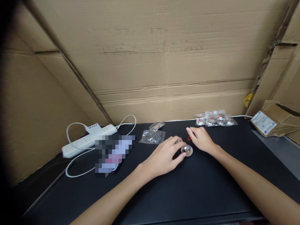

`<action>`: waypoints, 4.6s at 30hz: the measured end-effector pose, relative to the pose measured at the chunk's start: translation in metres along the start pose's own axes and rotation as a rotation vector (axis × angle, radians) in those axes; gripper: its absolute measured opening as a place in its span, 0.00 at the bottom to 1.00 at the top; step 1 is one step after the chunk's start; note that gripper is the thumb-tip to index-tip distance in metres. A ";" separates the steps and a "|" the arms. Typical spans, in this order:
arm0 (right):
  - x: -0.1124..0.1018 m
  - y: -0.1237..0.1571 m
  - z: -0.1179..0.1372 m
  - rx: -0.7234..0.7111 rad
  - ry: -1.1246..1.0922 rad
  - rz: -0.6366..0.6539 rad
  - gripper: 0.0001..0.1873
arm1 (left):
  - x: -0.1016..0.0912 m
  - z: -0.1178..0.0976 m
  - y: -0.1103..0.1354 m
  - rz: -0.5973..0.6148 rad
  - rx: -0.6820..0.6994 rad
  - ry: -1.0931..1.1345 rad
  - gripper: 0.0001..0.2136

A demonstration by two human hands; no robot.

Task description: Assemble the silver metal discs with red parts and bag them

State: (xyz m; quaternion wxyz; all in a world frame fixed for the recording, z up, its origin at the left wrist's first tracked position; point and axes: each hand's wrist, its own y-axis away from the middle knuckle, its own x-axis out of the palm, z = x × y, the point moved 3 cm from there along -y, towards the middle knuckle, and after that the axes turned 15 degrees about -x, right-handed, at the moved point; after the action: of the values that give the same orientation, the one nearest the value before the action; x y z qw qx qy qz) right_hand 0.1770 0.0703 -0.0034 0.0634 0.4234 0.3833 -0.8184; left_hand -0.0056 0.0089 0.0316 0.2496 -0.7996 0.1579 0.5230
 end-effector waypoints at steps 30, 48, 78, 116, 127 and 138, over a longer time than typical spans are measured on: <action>0.004 -0.005 0.004 0.303 -0.773 -0.119 0.26 | -0.001 0.030 -0.013 -0.196 -0.282 0.052 0.12; 0.004 -0.007 0.016 0.526 -1.255 -0.143 0.12 | 0.016 0.056 -0.022 -0.069 -0.465 0.548 0.03; -0.004 -0.004 0.048 -0.223 -0.088 -0.139 0.10 | 0.016 0.032 -0.024 0.078 -0.404 1.204 0.15; -0.001 -0.001 0.050 -0.350 0.108 -0.012 0.12 | 0.018 0.026 -0.015 -0.056 -0.312 0.838 0.20; -0.003 -0.006 0.063 -0.309 0.271 0.195 0.10 | 0.021 0.025 -0.011 -0.164 -0.156 0.525 0.19; -0.013 -0.012 0.049 0.120 -0.273 -0.138 0.09 | 0.015 0.026 -0.011 -0.334 -0.036 0.424 0.19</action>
State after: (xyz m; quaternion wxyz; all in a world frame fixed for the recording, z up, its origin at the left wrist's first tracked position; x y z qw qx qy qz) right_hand 0.1487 0.0428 0.0305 0.0331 0.2838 0.3498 -0.8922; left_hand -0.0137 0.0333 0.0122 0.2793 -0.9105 0.0635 0.2981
